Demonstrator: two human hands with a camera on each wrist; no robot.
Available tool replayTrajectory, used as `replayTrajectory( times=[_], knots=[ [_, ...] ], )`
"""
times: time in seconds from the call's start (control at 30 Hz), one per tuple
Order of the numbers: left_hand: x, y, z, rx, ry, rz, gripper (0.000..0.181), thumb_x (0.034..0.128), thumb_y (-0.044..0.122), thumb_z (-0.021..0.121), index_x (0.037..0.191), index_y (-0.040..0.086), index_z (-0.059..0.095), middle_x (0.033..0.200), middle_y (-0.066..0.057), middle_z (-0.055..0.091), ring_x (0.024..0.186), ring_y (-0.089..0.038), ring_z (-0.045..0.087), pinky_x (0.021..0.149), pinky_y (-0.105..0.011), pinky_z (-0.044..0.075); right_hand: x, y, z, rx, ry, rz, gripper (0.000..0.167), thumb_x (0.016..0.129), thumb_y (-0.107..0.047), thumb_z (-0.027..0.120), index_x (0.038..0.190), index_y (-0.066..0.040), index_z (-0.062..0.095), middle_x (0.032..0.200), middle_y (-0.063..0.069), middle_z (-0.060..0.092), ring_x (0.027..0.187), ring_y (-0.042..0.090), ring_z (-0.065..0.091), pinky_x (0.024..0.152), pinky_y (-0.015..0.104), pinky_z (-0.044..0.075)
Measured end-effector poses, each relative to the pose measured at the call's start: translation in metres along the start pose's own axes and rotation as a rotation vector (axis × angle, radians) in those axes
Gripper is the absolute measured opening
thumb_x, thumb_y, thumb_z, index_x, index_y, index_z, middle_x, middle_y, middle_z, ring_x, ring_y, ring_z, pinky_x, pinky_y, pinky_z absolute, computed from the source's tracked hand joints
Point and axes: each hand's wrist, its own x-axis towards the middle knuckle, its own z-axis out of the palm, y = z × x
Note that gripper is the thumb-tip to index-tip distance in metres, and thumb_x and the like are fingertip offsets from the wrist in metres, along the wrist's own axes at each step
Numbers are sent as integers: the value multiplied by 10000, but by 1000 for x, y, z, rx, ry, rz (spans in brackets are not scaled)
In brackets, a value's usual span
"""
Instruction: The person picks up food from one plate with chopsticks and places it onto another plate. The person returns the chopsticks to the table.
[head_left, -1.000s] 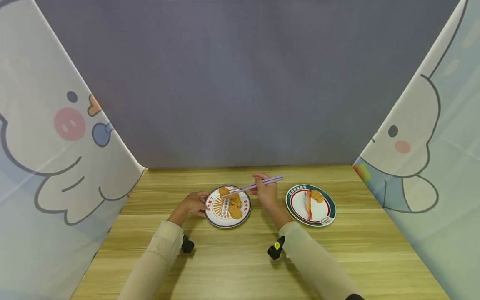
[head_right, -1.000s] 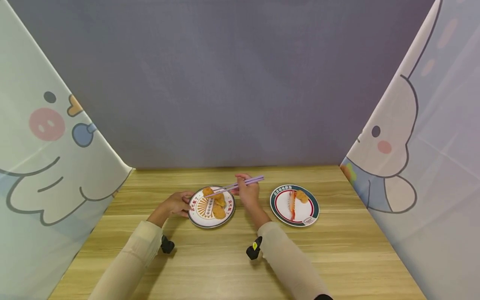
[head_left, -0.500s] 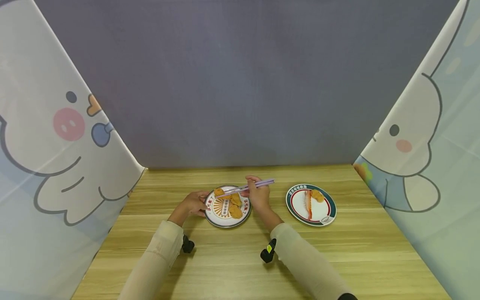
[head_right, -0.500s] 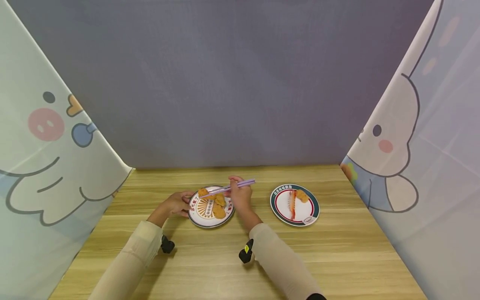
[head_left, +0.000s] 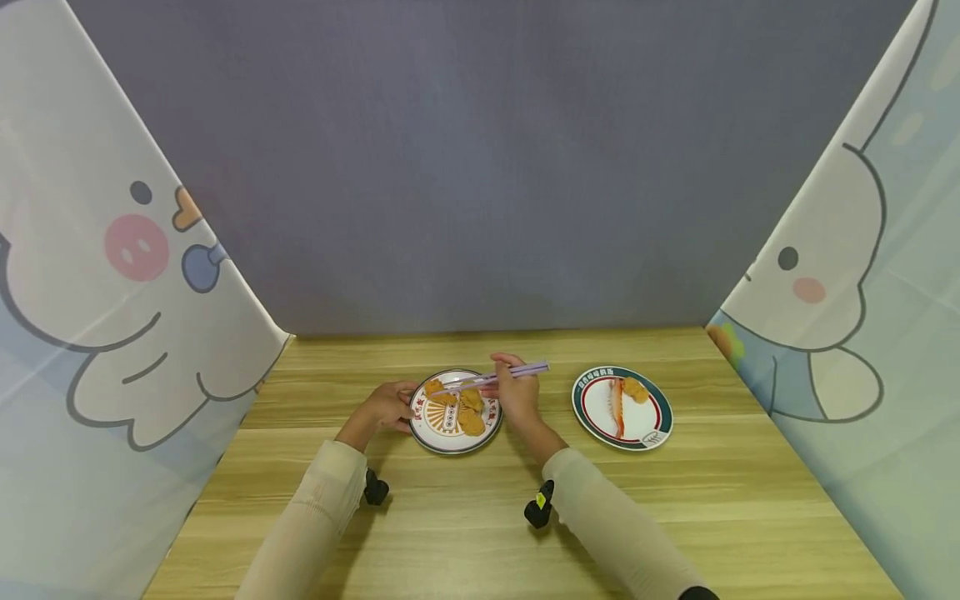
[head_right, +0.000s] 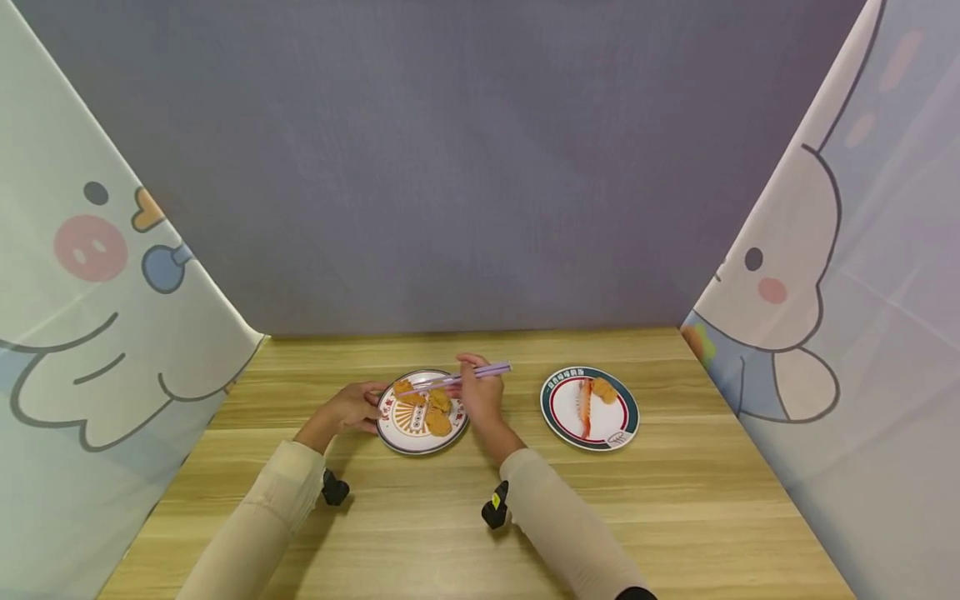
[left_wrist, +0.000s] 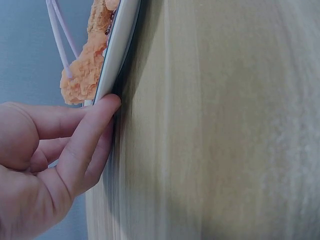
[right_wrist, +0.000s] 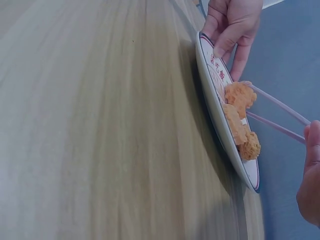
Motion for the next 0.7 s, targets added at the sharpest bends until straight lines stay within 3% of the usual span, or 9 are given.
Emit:
replayTrajectory(
  times=[0.33,0.57,0.7],
  knots=[
    [0,-1,1,8,7,10,661,892,-179,625,1503,-8,443,1183,-232,483,844,-244,633,684,-361,666,3,-7,-10,13,4,-18,248,1036,-94,534,1180,40,685,929,469,634,525,123,694,477,260,611],
    [0,-2,0,5,11,9,670,883,-186,625,1503,-11,442,1186,-233,483,844,-247,635,683,-365,667,6,-10,-21,7,10,-47,233,1026,-86,541,1152,34,695,820,388,655,548,197,716,511,396,637],
    [2,-2,0,4,16,11,678,876,-186,629,1504,-6,446,1180,-231,488,836,-250,638,669,-357,664,8,-14,-26,8,16,-52,247,1028,-83,541,1173,64,676,835,385,653,600,306,738,554,471,642]
  ],
)
